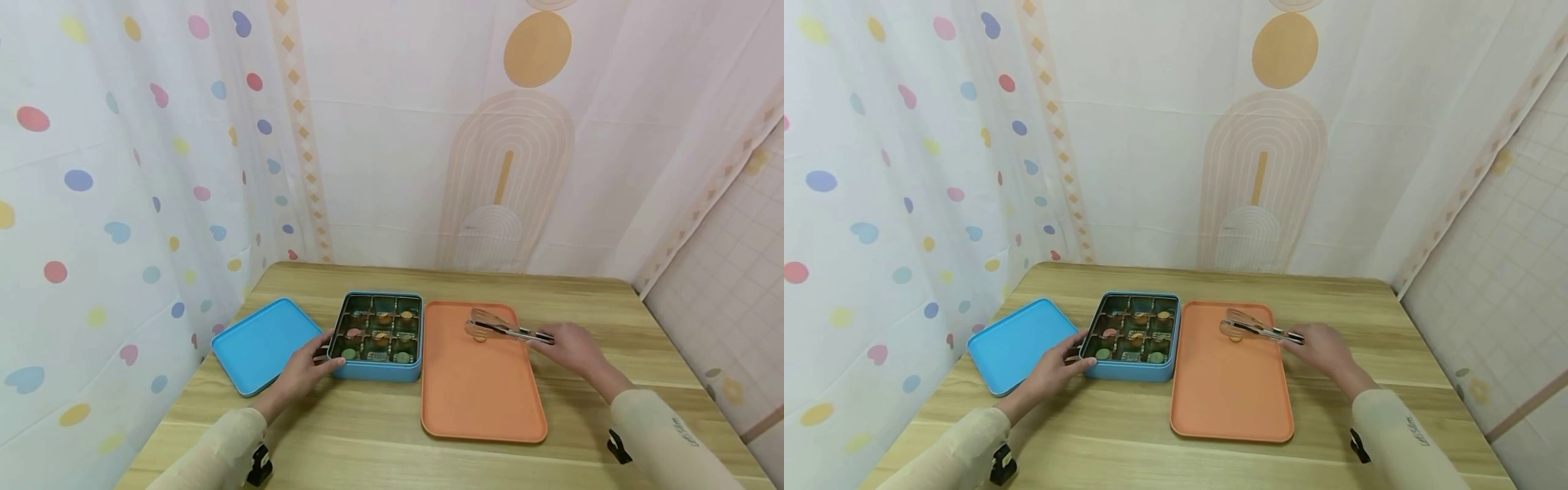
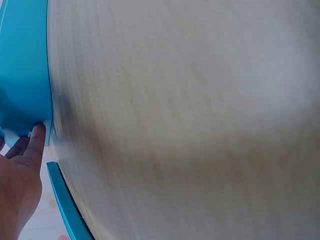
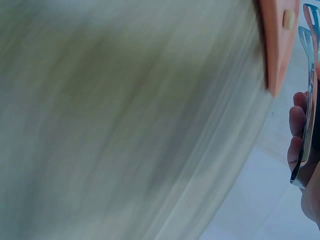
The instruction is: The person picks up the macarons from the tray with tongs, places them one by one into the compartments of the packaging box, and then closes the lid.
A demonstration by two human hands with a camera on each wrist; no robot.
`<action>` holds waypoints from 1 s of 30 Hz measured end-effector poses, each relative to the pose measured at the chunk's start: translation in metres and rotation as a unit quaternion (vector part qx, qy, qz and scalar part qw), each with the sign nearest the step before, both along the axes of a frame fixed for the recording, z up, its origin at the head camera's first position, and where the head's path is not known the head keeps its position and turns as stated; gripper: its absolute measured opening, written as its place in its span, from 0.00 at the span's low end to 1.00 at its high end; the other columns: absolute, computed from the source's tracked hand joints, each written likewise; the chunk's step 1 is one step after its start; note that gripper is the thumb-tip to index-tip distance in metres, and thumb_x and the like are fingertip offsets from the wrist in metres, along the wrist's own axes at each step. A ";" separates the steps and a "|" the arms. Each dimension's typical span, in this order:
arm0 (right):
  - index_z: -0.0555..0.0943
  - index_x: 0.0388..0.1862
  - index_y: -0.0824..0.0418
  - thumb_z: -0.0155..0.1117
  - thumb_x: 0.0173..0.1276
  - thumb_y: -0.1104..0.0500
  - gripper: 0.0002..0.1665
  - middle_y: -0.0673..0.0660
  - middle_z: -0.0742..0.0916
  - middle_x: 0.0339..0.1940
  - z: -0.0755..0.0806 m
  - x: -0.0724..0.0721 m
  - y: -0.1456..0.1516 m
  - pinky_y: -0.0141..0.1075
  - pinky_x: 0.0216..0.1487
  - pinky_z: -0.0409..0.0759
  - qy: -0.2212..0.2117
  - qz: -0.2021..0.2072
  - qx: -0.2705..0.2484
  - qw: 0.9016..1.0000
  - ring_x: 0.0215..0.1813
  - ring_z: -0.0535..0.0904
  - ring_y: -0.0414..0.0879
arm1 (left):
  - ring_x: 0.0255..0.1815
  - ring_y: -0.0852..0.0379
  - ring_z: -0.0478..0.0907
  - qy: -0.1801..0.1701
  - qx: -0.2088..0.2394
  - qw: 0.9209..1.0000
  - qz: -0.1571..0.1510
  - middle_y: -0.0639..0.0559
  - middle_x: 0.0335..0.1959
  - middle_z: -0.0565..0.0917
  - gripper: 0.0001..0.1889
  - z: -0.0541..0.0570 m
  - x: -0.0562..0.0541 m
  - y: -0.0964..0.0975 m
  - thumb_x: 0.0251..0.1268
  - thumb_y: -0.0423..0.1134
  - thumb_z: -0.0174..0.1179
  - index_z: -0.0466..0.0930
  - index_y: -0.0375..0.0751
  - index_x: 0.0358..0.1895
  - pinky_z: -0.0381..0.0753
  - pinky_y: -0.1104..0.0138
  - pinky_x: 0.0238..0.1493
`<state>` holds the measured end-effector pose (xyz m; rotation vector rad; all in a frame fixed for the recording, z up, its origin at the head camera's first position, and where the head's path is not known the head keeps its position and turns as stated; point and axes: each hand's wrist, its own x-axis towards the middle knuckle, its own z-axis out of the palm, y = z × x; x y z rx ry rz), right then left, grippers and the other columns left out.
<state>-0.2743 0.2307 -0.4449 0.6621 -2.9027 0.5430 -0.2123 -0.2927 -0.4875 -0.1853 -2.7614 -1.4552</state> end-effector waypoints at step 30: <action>0.87 0.38 0.58 0.70 0.66 0.49 0.13 0.47 0.83 0.23 -0.010 0.011 0.017 0.41 0.24 0.74 0.081 0.007 0.053 0.995 0.22 0.71 0.38 | 0.65 0.39 0.72 0.003 -0.001 1.000 0.000 0.36 0.70 0.69 0.38 -0.001 0.000 0.000 0.67 0.44 0.66 0.61 0.39 0.76 0.77 0.50 0.59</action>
